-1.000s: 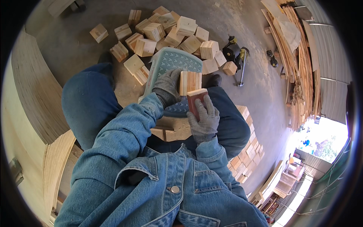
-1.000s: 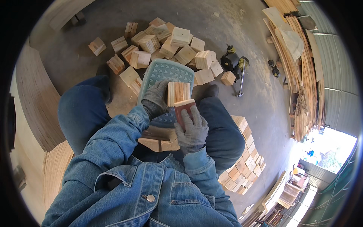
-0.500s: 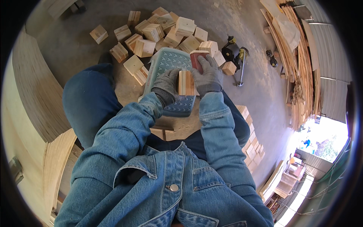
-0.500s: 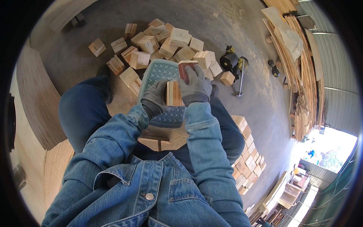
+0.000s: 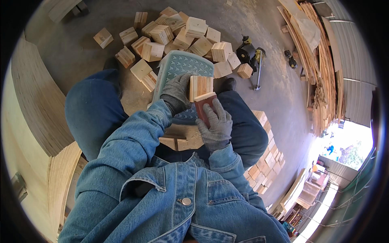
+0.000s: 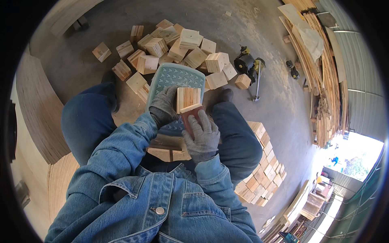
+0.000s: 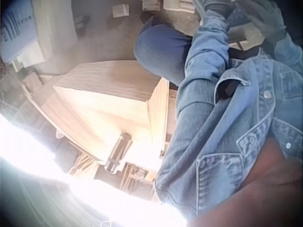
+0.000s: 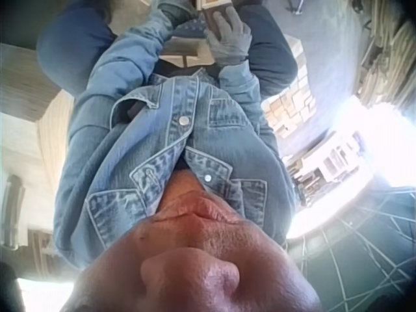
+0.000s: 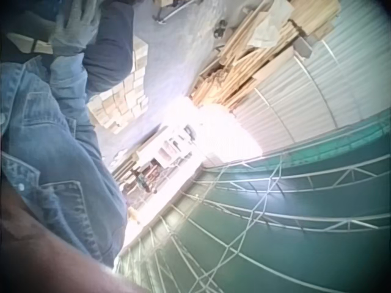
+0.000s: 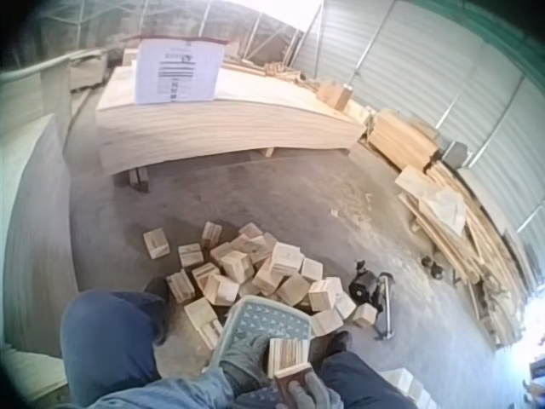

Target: The person sits on the floor and sands small wooden blocks using a sanding block. They hold each block in one hand and rub the sanding block over the surfaces, then place the finished pieces into a nearby pile.

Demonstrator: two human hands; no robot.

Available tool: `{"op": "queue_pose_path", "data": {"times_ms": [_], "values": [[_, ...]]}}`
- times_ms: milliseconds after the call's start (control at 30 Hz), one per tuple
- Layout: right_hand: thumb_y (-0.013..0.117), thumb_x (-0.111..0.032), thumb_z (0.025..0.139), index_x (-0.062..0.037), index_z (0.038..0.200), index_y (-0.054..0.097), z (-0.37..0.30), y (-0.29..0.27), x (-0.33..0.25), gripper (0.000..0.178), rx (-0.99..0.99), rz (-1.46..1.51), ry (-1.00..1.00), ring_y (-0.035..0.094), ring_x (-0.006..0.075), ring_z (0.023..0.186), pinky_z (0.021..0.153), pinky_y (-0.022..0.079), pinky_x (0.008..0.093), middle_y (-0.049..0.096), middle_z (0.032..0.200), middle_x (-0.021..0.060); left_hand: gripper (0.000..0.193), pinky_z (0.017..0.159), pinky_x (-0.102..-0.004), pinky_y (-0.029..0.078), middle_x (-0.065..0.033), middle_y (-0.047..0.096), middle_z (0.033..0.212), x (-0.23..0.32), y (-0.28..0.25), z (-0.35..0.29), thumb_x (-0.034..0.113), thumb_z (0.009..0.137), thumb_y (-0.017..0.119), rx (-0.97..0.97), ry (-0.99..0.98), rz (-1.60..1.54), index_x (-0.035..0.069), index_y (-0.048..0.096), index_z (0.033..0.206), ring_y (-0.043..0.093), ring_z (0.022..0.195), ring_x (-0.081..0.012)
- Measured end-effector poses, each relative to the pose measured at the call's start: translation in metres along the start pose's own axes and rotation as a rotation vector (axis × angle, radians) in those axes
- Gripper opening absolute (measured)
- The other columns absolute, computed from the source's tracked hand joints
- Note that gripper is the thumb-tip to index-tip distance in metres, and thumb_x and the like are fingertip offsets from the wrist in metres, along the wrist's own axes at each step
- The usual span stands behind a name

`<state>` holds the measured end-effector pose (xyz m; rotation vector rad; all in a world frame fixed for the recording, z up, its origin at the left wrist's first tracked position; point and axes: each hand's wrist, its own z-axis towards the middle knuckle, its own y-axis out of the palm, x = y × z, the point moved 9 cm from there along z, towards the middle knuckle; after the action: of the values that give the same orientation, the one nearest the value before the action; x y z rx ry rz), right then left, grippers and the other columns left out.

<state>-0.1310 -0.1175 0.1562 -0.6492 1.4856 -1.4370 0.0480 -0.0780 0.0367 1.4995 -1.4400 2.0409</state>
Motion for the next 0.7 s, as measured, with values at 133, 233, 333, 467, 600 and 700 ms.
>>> {"op": "queue_pose_path", "data": {"times_ms": [133, 233, 333, 467, 600, 700], "values": [[0.087, -0.023, 0.079, -0.0141, 0.141, 0.068, 0.047, -0.001, 0.002, 0.065, 0.023, -0.027, -0.037, 0.059, 0.0404, 0.129, 0.112, 0.046, 0.0522, 0.056, 0.155, 0.0162, 0.098, 0.122, -0.045, 0.043, -0.0189, 0.056, 0.146, -0.003, 0.001, 0.0, 0.03, 0.066, 0.094, -0.036, -0.017, 0.007, 0.014, 0.048, 0.15, 0.055, 0.138, -0.0384], [0.083, -0.027, 0.085, -0.0122, 0.138, 0.07, 0.1, 0.001, 0.01, 0.057, -0.002, -0.086, 0.007, 0.06, 0.0389, 0.133, 0.112, 0.046, 0.0527, 0.057, 0.154, 0.0169, 0.1, 0.119, -0.0455, 0.045, -0.0216, 0.056, 0.143, 0.002, -0.004, -0.004, 0.033, 0.066, 0.096, 0.002, 0.001, 0.032, 0.012, 0.048, 0.15, 0.056, 0.135, -0.0403], [0.08, -0.039, 0.088, -0.022, 0.145, 0.067, 0.141, 0.01, 0.037, 0.061, -0.031, 0.006, 0.158, 0.058, 0.0446, 0.13, 0.114, 0.048, 0.0509, 0.053, 0.16, 0.0086, 0.101, 0.12, -0.0444, 0.045, -0.0215, 0.055, 0.144, -0.006, 0.005, 0.0, 0.031, 0.065, 0.096, 0.012, 0.012, 0.025, 0.011, 0.047, 0.151, 0.056, 0.135, -0.0406], [0.081, -0.038, 0.088, -0.0209, 0.145, 0.067, 0.151, 0.019, 0.057, 0.061, 0.009, 0.04, 0.144, 0.059, 0.0442, 0.13, 0.114, 0.048, 0.0501, 0.053, 0.16, 0.0113, 0.1, 0.12, -0.044, 0.045, -0.0211, 0.055, 0.145, -0.011, 0.015, 0.003, 0.03, 0.066, 0.095, 0.054, 0.064, 0.06, 0.009, 0.047, 0.151, 0.056, 0.135, -0.0401], [0.081, -0.035, 0.087, -0.0194, 0.145, 0.067, 0.102, 0.01, 0.034, 0.061, -0.007, -0.01, 0.144, 0.056, 0.0444, 0.133, 0.114, 0.047, 0.0524, 0.05, 0.161, 0.0134, 0.095, 0.12, -0.044, 0.045, -0.0206, 0.057, 0.144, -0.011, 0.01, 0.001, 0.031, 0.069, 0.093, 0.012, 0.048, 0.065, 0.009, 0.049, 0.149, 0.057, 0.135, -0.0395], [0.082, -0.034, 0.086, -0.019, 0.144, 0.068, 0.045, 0.0, 0.016, 0.061, 0.008, -0.027, 0.083, 0.054, 0.0427, 0.134, 0.112, 0.047, 0.0537, 0.051, 0.16, 0.0139, 0.092, 0.12, -0.0439, 0.045, -0.0208, 0.058, 0.143, 0.005, -0.001, -0.001, 0.031, 0.07, 0.092, 0.018, 0.062, 0.036, 0.01, 0.05, 0.149, 0.057, 0.135, -0.0393]]}}
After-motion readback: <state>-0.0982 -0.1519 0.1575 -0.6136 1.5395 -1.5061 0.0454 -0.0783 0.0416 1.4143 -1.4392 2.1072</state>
